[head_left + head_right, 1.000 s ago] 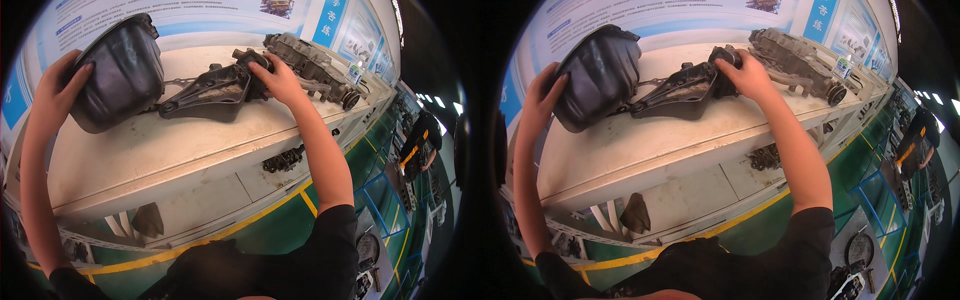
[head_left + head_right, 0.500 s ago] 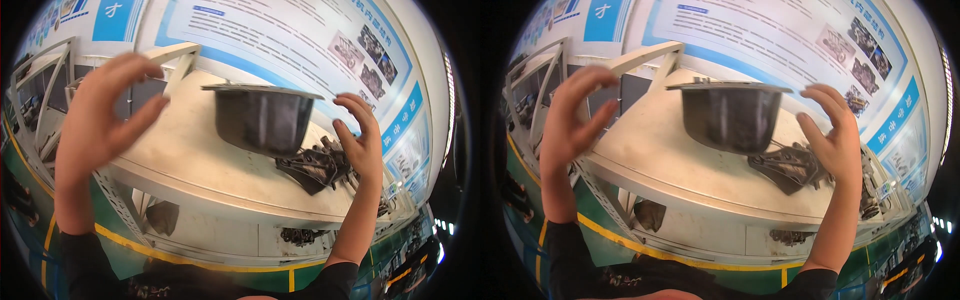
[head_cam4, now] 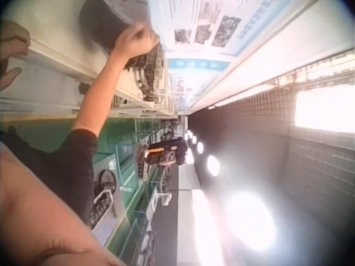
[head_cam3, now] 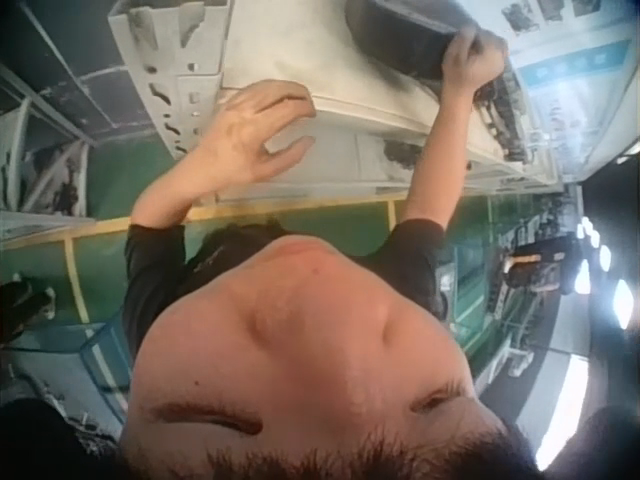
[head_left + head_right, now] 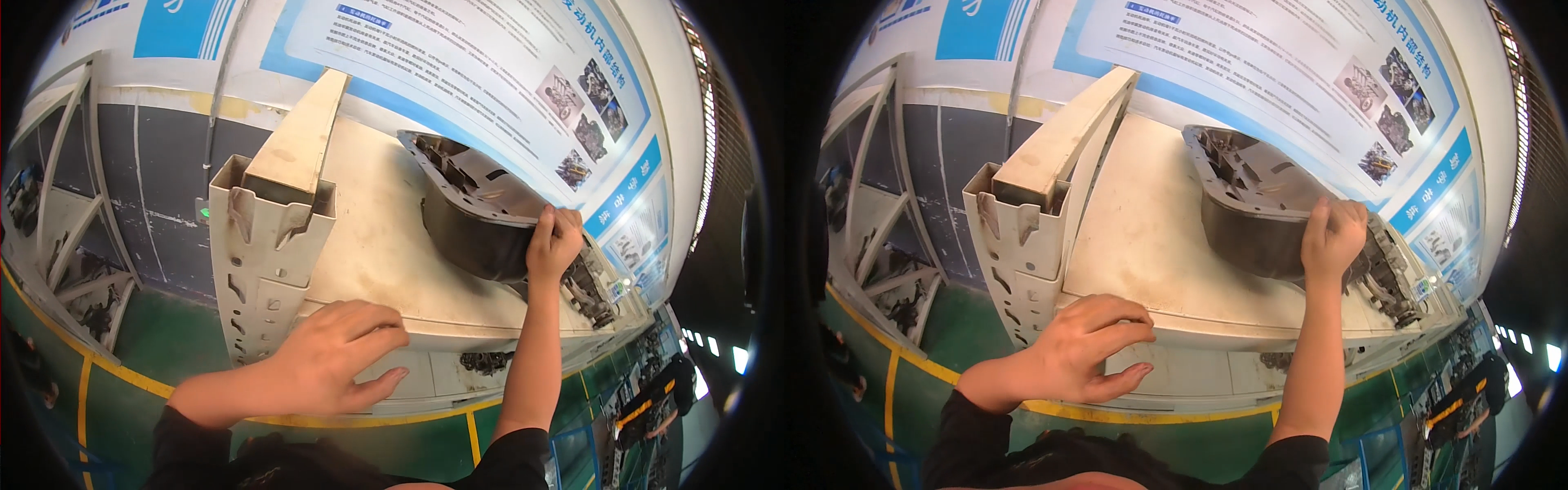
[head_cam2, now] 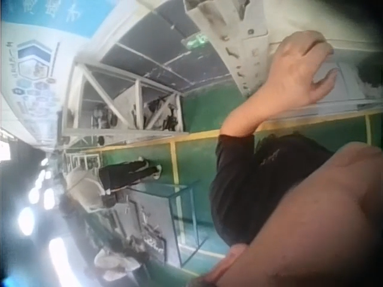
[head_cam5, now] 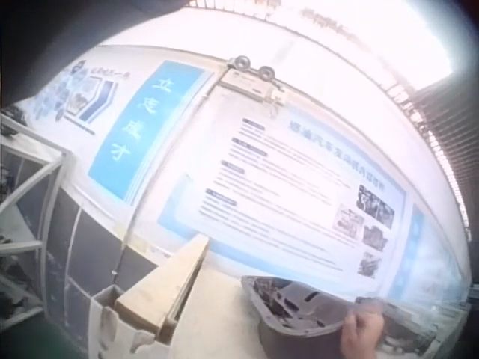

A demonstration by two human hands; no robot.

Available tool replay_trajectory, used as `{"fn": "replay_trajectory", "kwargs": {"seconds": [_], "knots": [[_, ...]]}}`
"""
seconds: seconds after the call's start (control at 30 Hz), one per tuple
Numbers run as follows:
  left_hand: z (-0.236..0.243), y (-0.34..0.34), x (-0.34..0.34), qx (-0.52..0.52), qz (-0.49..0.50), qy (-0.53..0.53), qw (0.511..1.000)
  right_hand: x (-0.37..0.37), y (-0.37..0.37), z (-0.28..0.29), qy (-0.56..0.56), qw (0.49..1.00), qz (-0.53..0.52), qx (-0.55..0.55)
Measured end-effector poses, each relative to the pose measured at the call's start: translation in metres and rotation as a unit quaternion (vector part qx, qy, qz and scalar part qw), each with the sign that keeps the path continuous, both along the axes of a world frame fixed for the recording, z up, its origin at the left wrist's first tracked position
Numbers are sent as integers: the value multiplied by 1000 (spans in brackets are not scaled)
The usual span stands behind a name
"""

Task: Removing an engine component cover, then replacing and fastening it with tools on a workbench.

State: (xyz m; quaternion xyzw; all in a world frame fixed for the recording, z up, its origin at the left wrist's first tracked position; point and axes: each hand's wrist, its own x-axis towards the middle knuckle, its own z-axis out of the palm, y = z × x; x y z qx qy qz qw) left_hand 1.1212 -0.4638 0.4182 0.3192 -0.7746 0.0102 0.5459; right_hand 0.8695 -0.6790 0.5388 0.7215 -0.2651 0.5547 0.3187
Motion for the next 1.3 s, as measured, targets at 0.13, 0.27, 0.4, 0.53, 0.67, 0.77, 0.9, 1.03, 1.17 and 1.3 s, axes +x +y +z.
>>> {"fn": "replay_trajectory", "kwargs": {"seconds": [0.13, 0.27, 0.4, 0.53, 0.67, 0.77, 0.9, 1.03, 1.17, 1.3], "knots": [[10, -8, -1, -14, -40, 46, 998, -2, -1, -12, -42, 995, 88, -22], [16, -17, -13, -6, -36, 59, 998, -9, 0, -12, -52, 994, 89, -24], [16, -22, -19, 6, -35, 53, 998, -10, 17, -4, -9, 997, 74, 4], [10, -23, -16, 22, -11, 50, 998, -15, 27, 22, 103, 984, 69, 127], [11, -23, -14, 48, -29, 72, 996, -4, 30, 52, 146, 952, 52, 262], [8, -23, -7, 59, -51, 82, 994, -3, 15, 82, 205, 893, 55, 396], [8, -21, -1, 69, -94, 83, 990, -1, -8, 108, 176, 860, -4, 479], [3, -22, 3, 39, -98, 77, 991, 27, -7, 100, 233, 865, 15, 444], [-2, -26, 5, 17, -116, 49, 992, 24, -13, 105, 319, 834, -56, 448], [-3, -28, 7, -3, -143, 39, 989, 18, -20, 106, 338, 826, -16, 451]]}}
